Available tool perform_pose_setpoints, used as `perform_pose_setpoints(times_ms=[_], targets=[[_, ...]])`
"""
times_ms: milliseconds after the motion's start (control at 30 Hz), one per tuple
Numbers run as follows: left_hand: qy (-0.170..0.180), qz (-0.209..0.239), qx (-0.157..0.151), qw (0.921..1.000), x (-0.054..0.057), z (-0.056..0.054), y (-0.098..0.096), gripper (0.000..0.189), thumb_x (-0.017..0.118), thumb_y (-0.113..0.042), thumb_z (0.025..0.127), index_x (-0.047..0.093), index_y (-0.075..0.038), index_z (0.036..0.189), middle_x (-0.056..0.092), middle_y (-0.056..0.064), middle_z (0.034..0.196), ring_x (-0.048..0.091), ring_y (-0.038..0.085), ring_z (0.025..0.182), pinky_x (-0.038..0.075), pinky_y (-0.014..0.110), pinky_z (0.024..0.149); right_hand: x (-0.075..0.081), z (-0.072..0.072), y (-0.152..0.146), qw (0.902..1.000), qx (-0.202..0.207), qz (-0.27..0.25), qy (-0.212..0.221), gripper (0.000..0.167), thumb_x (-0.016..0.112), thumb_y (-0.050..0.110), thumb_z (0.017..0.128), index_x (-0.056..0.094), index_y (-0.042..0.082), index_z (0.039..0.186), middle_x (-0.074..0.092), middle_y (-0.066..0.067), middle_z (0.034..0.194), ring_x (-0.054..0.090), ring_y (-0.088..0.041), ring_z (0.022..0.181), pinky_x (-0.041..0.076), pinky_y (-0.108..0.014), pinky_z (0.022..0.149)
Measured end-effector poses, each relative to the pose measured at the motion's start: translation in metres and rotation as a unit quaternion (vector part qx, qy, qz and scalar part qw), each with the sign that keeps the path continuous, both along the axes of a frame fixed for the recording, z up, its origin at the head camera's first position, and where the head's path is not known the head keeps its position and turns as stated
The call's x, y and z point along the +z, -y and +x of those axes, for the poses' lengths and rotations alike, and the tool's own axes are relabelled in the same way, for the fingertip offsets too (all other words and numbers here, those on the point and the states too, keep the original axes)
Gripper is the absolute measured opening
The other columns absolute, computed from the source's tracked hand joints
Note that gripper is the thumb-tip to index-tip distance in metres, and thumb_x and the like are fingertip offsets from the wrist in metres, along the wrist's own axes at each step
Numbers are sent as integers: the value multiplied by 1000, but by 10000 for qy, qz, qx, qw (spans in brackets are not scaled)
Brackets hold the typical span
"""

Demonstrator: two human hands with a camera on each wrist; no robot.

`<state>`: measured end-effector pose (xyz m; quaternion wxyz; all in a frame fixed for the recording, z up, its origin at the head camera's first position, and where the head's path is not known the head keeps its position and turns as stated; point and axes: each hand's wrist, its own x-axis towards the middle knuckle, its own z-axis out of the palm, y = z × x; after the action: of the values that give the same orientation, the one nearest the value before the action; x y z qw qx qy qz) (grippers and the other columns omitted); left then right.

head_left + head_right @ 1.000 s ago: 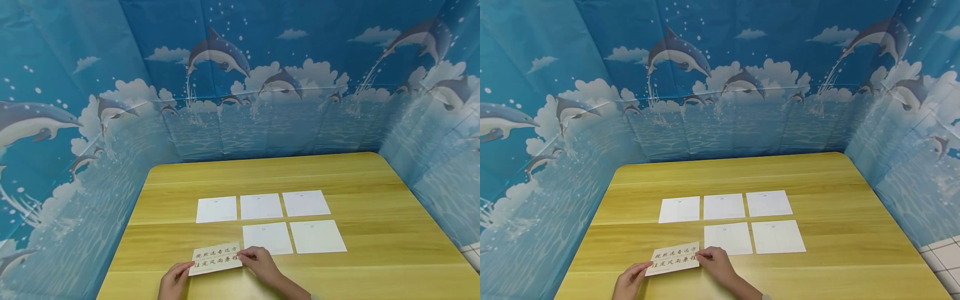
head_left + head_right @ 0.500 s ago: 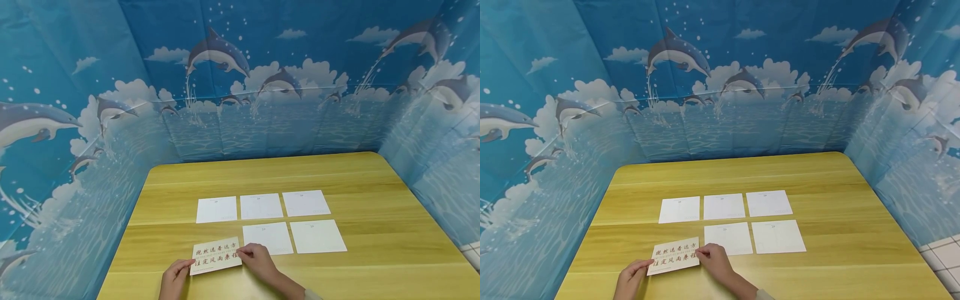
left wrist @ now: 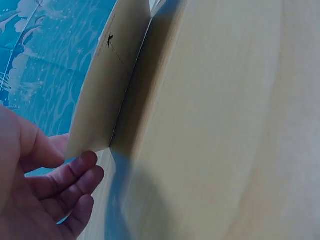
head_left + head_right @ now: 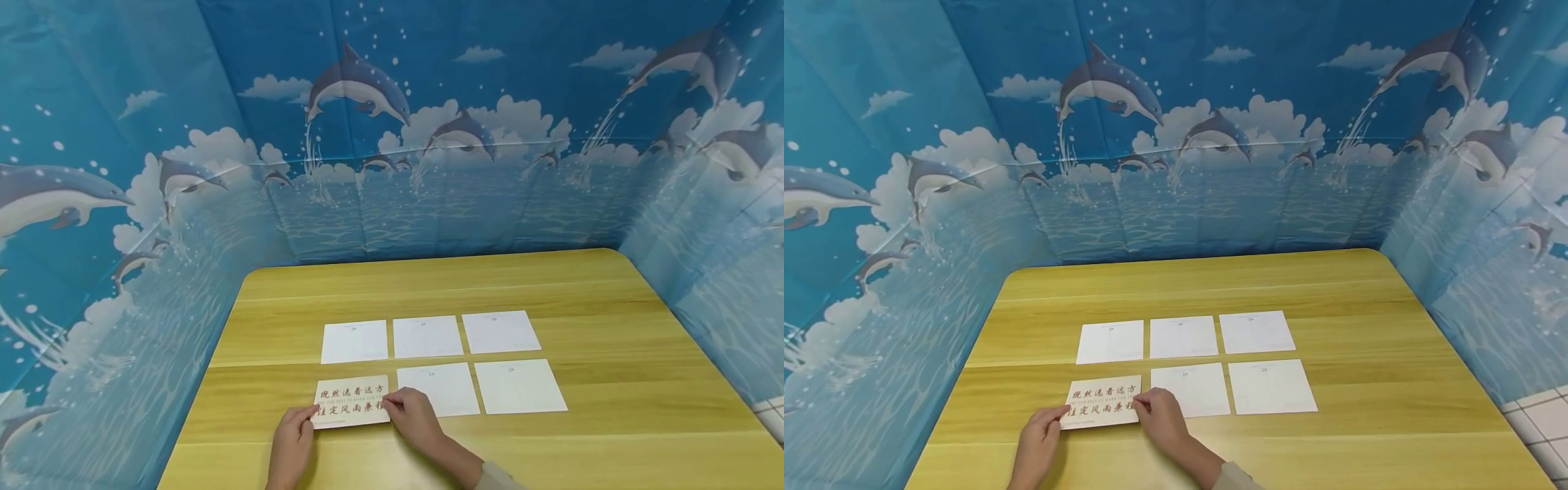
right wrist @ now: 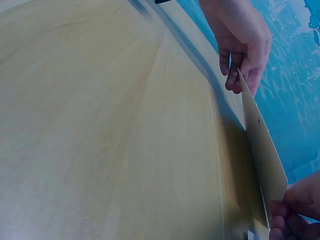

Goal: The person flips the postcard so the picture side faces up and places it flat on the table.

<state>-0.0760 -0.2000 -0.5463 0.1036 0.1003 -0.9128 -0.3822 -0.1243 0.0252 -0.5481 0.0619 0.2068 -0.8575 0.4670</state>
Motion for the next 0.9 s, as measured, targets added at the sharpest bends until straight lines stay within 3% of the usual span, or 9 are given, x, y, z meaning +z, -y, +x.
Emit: perform_pose_setpoints(times_ms=[333, 567, 733, 900], targets=[[-31, -448, -199, 9988, 2, -6, -6, 28, 48, 4, 82, 66, 5, 104, 56, 9, 92, 56, 26, 88, 45, 44, 78, -1, -7, 4, 9993, -65, 369, -13, 5, 68, 4, 78, 73, 3, 80, 59, 7, 66, 44, -1, 58, 40, -19, 52], [-35, -725, -364, 9967, 2, -5, -8, 27, 49, 6, 82, 65, 7, 104, 56, 14, 90, 55, 31, 87, 44, 46, 78, -2, -8, 8, 9977, -143, 662, -17, 5, 69, 2, 76, 72, 1, 80, 61, 5, 67, 47, -3, 60, 41, -21, 54], [273, -1017, -448, 9934, 7, -6, -12, 28, 49, 5, 82, 63, 8, 106, 55, 17, 92, 52, 34, 88, 42, 48, 76, -2, -9, 9, 9964, -136, 834, -14, 7, 68, -1, 75, 73, 2, 79, 62, 4, 67, 50, -5, 62, 42, -24, 57], [685, -1168, -271, 9904, 14, -7, -19, 31, 50, 2, 83, 62, 7, 111, 54, 20, 97, 51, 36, 93, 39, 51, 77, -1, -8, 11, 9953, -221, 942, 34, 8, 68, -1, 75, 73, 3, 79, 62, 3, 67, 50, -7, 62, 42, -26, 58]])
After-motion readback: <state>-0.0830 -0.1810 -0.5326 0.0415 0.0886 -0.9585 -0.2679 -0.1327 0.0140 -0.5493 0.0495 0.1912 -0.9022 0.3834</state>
